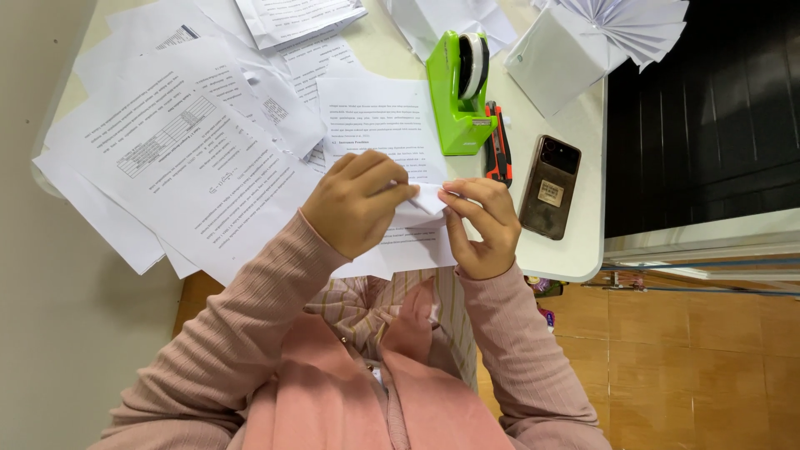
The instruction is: The person is folding a piece of paper into a small box or envelope shape on a table.
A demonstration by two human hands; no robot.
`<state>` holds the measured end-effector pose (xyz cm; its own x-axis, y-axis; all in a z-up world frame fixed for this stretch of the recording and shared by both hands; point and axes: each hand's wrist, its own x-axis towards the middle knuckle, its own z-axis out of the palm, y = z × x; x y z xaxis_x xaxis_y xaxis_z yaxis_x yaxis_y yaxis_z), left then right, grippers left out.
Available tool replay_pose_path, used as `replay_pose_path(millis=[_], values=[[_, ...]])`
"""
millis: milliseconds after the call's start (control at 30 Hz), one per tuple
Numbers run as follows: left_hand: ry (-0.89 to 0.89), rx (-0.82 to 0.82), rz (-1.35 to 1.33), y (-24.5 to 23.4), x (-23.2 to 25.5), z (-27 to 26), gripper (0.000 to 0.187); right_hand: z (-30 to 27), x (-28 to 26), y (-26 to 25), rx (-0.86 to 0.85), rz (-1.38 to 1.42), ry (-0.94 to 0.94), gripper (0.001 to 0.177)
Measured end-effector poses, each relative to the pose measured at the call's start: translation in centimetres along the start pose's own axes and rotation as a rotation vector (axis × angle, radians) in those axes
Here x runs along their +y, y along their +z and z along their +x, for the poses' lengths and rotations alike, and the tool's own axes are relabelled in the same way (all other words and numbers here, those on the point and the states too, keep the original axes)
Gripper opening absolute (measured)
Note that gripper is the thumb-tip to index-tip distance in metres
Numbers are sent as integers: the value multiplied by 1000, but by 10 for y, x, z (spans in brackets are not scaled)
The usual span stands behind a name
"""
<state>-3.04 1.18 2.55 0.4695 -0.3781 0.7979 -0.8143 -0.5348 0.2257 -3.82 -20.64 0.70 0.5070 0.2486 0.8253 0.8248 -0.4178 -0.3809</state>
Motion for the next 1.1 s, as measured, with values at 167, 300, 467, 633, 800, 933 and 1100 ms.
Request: replay_pose_path(millis=[167,300,467,633,800,933,1100], values=[[64,78,-12,6,-3,-14,6,-4,6,4,28,57,6,13],[40,118,-67,11,-6,-19,10,-8,13,7,43,119,-21,12],[29,180,-91,20,-11,-25,10,-22,17,9,22,20,-122,26],[49,260,-77,29,-8,-29,12,-26,17,18,86,-54,-171,20],[66,315,-35,33,-8,-30,11,-25,18,24,154,-162,-218,5],[63,333,-20,34,-9,-30,12,-35,22,29,185,-221,-241,4],[64,269,-45,30,-6,-31,6,-35,16,30,189,-257,-265,9]])
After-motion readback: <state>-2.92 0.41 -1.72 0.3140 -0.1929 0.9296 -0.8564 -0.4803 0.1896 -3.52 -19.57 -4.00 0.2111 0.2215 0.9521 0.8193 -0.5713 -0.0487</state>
